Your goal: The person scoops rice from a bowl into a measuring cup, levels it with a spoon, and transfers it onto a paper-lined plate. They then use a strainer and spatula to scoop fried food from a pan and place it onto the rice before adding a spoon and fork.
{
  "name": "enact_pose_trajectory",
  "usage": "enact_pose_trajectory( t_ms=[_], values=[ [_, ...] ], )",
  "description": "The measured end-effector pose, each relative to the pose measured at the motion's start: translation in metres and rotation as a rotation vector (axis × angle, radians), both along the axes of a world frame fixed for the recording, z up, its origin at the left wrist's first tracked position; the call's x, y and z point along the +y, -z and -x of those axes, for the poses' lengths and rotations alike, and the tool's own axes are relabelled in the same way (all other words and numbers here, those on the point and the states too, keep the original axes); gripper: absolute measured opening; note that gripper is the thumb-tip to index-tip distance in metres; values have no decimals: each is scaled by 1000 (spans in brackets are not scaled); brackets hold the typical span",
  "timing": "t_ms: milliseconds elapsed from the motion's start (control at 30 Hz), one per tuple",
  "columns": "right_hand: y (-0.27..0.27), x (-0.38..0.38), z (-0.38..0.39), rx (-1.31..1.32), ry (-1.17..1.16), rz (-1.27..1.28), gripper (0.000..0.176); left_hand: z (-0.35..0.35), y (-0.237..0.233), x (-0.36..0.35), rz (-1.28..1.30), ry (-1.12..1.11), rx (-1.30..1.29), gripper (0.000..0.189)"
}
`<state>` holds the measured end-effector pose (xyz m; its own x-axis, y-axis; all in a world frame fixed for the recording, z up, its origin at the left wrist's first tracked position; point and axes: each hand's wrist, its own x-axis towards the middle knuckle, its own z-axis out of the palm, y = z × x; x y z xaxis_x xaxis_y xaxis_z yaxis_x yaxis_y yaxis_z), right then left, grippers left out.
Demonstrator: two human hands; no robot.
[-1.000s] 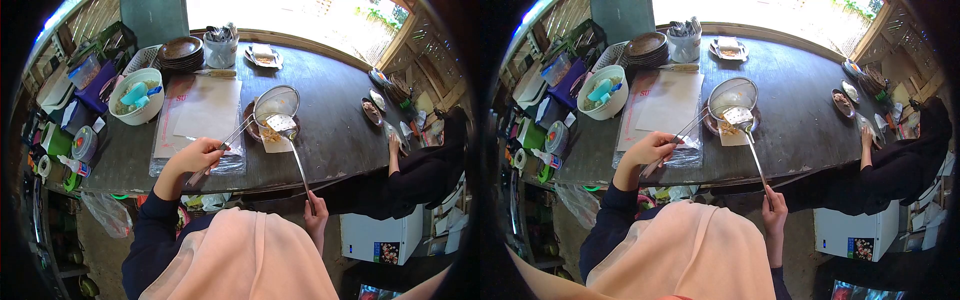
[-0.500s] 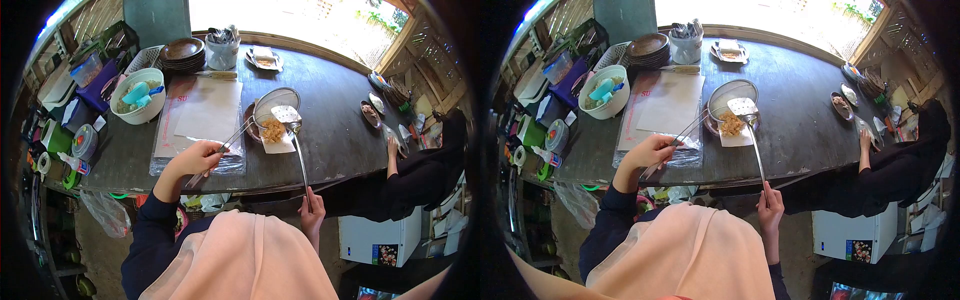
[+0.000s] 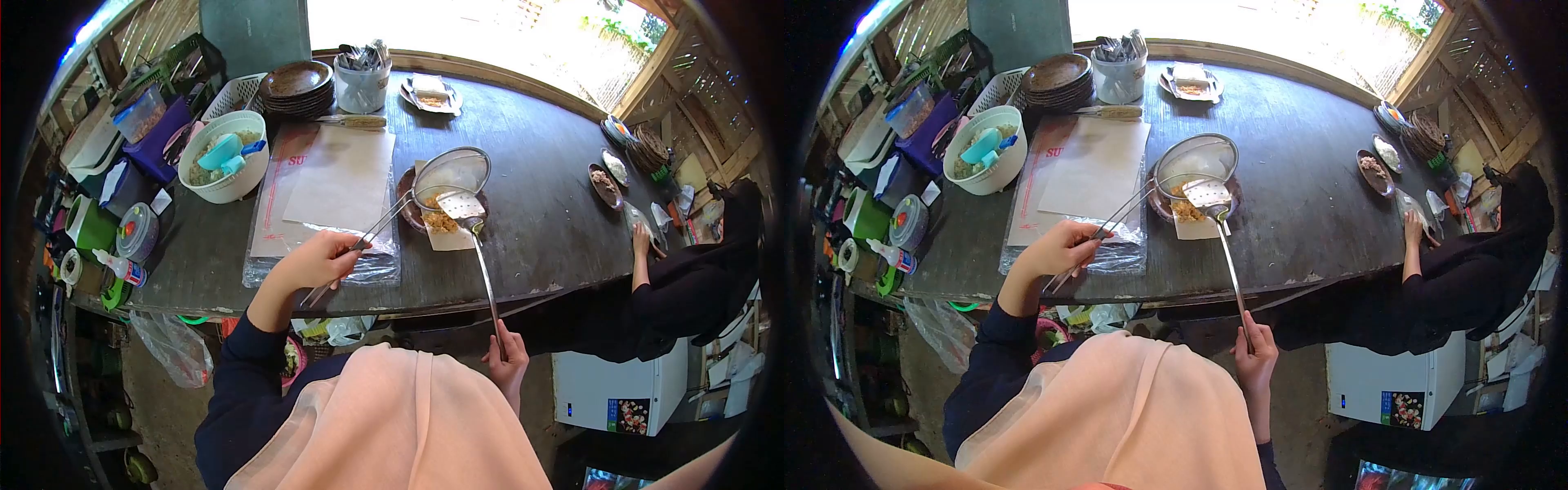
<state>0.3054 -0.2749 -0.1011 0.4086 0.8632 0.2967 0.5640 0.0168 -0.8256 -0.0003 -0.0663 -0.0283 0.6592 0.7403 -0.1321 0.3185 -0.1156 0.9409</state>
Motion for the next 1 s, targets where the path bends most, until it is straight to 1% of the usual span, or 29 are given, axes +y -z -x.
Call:
enact_pose_trajectory(
  t_ms=[233, 433, 567, 667, 833, 967, 1000],
  values=[
    [-17, -7, 0, 39, 6, 42, 34, -3, -3, -1, -45, 0, 46, 24],
    [-27, -4, 0, 102, -4, 30, 33, -6, -9, -3, -65, -20, 66, 23],
    [-27, 2, 1, 51, -39, 36, 33, -6, -6, -2, -128, 4, 100, 23],
    [-28, 2, 0, 49, -42, 54, 33, -6, -10, -3, -104, -27, 67, 19],
    [-37, -3, -9, -39, -4, 71, 32, -6, -12, -4, -154, -14, 114, 18],
    [-38, -5, -15, -26, 21, 77, 32, -8, -11, -4, -161, -21, 140, 18],
    [-34, -5, -18, 41, 24, 89, 32, -9, -11, -4, -163, -19, 139, 18]
  ],
)
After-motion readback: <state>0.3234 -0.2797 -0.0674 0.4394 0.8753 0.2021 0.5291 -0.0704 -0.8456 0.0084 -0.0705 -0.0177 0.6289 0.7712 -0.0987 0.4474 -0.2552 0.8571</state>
